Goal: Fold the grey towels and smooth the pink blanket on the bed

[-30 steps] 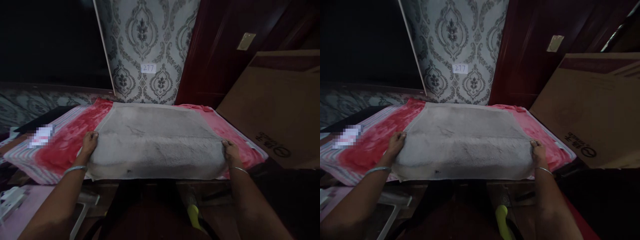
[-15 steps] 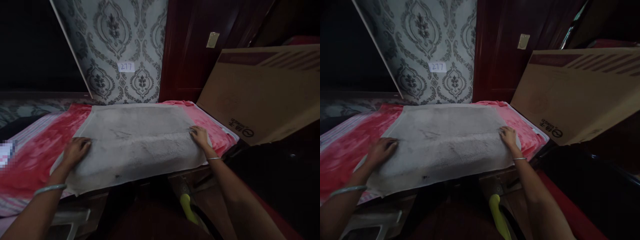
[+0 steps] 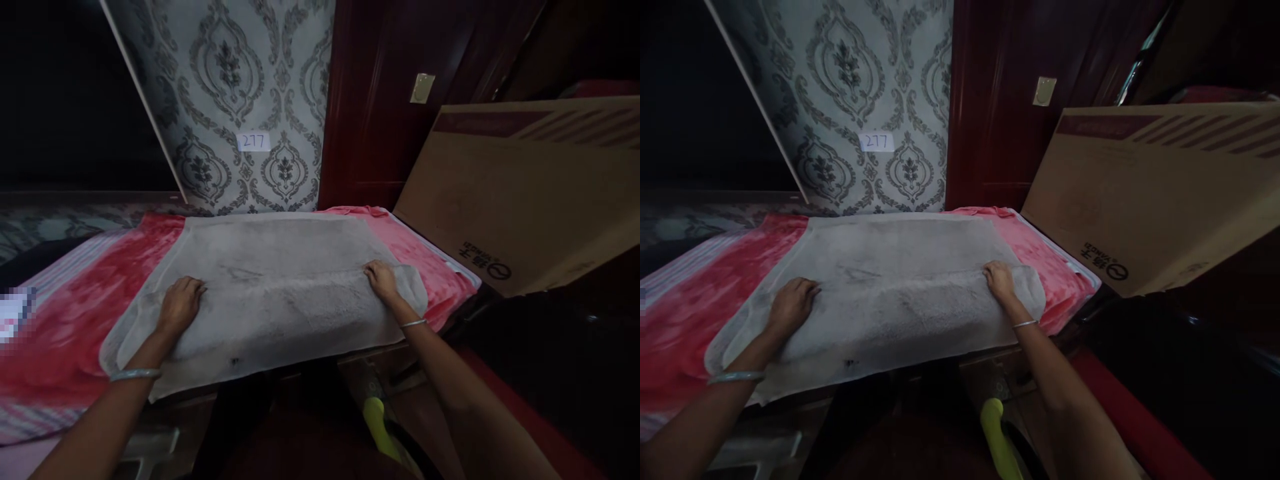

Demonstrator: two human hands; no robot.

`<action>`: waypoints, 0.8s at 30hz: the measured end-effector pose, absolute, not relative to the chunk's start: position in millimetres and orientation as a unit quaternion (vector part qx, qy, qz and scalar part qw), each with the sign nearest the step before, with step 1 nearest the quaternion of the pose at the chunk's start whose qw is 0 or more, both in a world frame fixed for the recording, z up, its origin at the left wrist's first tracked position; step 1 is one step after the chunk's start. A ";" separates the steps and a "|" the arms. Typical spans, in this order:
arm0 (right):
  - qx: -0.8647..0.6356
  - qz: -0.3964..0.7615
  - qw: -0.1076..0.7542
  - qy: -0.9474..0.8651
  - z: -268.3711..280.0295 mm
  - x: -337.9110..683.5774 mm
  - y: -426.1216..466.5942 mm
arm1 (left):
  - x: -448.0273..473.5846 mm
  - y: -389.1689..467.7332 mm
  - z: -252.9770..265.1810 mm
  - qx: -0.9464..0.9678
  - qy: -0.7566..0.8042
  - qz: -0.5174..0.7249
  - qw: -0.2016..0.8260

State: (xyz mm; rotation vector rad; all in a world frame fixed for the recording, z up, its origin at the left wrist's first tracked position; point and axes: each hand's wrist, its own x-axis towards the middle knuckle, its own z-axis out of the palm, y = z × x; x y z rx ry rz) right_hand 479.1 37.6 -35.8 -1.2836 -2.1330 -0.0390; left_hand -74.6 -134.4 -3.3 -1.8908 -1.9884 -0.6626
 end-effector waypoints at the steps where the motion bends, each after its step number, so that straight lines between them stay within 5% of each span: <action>1: -0.491 -0.021 0.330 -0.806 -36.6 479.2 35.3 | -73.6 -136.4 -3.4 -0.655 -0.695 -0.244 0.168; 24: -0.476 -0.008 0.404 -0.781 -43.4 488.5 31.7 | -76.1 -159.0 3.6 -0.622 -0.727 -0.228 0.182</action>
